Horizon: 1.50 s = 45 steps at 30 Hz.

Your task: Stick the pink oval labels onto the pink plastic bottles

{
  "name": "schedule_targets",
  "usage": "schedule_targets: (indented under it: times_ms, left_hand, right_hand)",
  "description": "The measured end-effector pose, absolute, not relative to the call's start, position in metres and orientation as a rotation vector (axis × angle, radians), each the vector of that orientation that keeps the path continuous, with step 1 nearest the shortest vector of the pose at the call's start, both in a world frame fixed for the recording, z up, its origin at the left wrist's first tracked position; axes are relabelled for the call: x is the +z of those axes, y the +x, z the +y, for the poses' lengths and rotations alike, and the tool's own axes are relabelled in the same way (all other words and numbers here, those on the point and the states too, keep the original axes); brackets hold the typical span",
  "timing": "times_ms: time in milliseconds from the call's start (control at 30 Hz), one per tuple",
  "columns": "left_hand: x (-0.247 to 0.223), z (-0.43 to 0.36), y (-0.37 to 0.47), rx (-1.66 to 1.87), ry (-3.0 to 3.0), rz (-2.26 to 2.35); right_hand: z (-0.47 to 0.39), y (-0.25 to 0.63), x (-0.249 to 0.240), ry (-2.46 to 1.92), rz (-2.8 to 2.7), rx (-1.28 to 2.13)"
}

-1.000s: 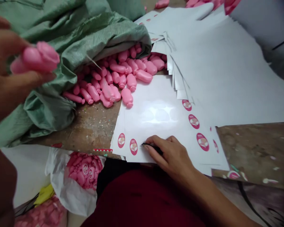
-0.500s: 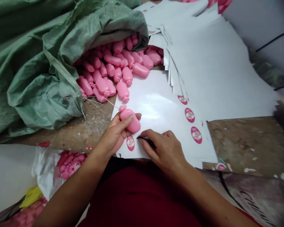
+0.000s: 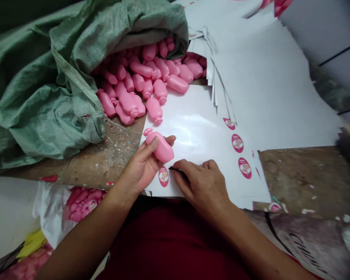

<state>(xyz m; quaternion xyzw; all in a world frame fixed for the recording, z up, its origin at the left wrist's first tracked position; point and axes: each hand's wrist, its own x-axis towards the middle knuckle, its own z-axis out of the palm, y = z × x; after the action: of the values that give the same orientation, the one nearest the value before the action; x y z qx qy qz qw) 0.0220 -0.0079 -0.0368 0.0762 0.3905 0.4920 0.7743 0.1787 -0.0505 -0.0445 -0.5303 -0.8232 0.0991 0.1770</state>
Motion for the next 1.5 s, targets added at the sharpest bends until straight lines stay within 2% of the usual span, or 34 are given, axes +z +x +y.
schedule_targets:
  times_ms: [200,400,567,667,733,800,900,967,1200,1500]
  left_hand:
    - [-0.039,-0.009,0.021,1.066,0.17,0.822]
    - [-0.038,-0.007,0.022,1.05,0.165,0.844]
    - [-0.036,-0.006,0.022,1.063,0.141,0.851]
    - [-0.036,-0.005,0.022,1.051,0.141,0.859]
    - [-0.035,-0.003,0.021,1.04,0.138,0.877]
    - [-0.034,-0.001,0.021,1.032,0.132,0.903]
    - [-0.032,0.0,0.021,1.037,0.145,0.95]
    - [-0.029,-0.004,0.022,1.045,0.22,0.975]
    - [-0.015,-0.038,0.03,0.889,0.383,0.913]
    - [-0.003,-0.044,0.04,0.836,0.421,0.903]
  right_hand:
    - [-0.049,0.174,-0.046,-1.505,-2.32,0.285]
    - [-0.045,0.179,-0.042,-1.508,-2.23,0.566]
    - [-0.045,0.176,-0.045,-1.533,-2.338,0.314]
    - [-0.043,0.172,-0.047,-1.577,-2.338,0.332]
    - [-0.041,0.171,-0.045,-1.656,-2.249,0.489]
    - [-0.039,0.173,-0.037,-1.674,-2.088,0.835]
    - [-0.037,0.183,-0.017,-1.485,-1.722,1.412]
    - [-0.037,0.191,-0.006,-1.378,-1.539,1.549]
    - [-0.036,0.204,-0.001,-1.377,-1.455,1.43]
    - [-0.036,0.206,-0.009,-1.433,-1.471,1.456]
